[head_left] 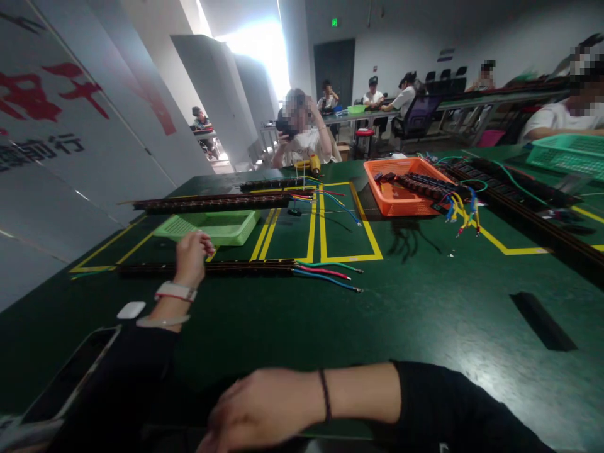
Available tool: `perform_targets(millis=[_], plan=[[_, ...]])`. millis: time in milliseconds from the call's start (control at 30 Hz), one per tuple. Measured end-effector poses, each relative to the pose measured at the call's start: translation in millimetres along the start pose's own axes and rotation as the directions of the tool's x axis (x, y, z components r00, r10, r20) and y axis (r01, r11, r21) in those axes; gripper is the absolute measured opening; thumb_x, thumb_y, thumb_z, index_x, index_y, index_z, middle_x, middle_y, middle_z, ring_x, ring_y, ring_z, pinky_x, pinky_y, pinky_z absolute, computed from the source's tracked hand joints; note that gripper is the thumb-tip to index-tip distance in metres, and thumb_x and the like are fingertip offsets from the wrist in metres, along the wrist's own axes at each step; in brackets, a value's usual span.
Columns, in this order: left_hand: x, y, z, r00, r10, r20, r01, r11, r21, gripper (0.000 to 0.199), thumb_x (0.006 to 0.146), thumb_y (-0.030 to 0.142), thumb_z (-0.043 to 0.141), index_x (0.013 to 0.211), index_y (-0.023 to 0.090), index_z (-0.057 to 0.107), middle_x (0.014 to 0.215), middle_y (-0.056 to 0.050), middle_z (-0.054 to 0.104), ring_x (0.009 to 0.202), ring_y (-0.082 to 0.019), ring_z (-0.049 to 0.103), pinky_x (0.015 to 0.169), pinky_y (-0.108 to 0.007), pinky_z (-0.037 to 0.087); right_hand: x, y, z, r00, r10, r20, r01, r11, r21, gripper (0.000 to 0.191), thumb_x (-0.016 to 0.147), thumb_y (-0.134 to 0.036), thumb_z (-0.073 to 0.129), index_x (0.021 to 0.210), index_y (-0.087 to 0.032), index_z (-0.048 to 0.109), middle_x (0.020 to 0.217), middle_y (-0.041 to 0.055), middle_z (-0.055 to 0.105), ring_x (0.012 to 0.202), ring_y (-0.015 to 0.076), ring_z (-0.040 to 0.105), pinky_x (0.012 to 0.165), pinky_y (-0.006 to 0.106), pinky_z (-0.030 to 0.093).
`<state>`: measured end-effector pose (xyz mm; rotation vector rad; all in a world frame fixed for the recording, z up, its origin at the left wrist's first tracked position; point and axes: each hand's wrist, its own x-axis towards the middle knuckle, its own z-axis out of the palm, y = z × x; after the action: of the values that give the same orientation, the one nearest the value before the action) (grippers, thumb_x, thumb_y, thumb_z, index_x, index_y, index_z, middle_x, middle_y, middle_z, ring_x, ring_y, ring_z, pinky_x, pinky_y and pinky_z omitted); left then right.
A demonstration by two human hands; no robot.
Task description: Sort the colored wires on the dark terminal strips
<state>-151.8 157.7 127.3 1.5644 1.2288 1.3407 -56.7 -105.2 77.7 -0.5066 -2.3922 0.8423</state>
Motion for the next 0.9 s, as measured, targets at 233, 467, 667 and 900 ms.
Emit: perform_targets(millis=[233, 467, 667, 900], plan=[[-129, -15, 86.7, 0.755, -0.064, 0.652, 0.228, 0.959, -0.170, 0.030, 0.081, 0.043, 0.049, 0.071, 0.015, 0.048, 0.055, 0.003, 0.048, 0.044, -0.008, 0.046, 0.043, -0.019, 0.033, -111, 114, -121, 0.466, 0.479, -0.744, -0.820, 0.549, -0.161, 0.023, 0.089, -0.035, 0.055, 0.093, -0.014, 0.062, 0.092, 0.0066, 0.058, 0.087, 0.0146, 0.050, 0.078, 0.024, 0.037], [-172, -20, 155.4, 0.422, -0.029, 0.906, 0.468, 0.863, -0.190, 0.035, 0.083, 0.047, 0.046, 0.071, 0.014, 0.051, 0.055, -0.001, 0.053, 0.043, -0.009, 0.048, 0.041, -0.020, 0.031, -156, 148, -135, 0.482, 0.672, -0.562, -0.876, 0.366, -0.314, 0.037, 0.080, -0.036, 0.065, 0.113, -0.020, 0.062, 0.109, 0.0098, 0.056, 0.099, 0.0208, 0.048, 0.086, 0.031, 0.034], [-174, -30, 158.8, 0.307, -0.048, 0.951, 0.602, 0.784, -0.155, 0.034, 0.084, 0.045, 0.044, 0.072, 0.014, 0.053, 0.057, -0.005, 0.058, 0.044, -0.012, 0.052, 0.043, -0.021, 0.034, -143, 155, -139, 0.532, 0.748, -0.396, -0.841, 0.415, -0.347, 0.028, 0.082, -0.027, 0.059, 0.107, -0.015, 0.062, 0.103, 0.0079, 0.060, 0.092, 0.0169, 0.051, 0.077, 0.024, 0.032], [-182, -41, 161.4, 0.076, -0.105, 0.992, 0.751, 0.660, 0.012, 0.038, 0.087, 0.045, 0.040, 0.081, 0.011, 0.056, 0.071, -0.015, 0.066, 0.060, -0.020, 0.064, 0.059, -0.030, 0.048, -130, 152, -160, 0.546, 0.819, -0.174, -0.819, 0.478, -0.318, 0.040, 0.078, -0.049, 0.062, 0.085, -0.010, 0.064, 0.072, 0.0014, 0.057, 0.062, 0.0073, 0.043, 0.056, 0.019, 0.026]])
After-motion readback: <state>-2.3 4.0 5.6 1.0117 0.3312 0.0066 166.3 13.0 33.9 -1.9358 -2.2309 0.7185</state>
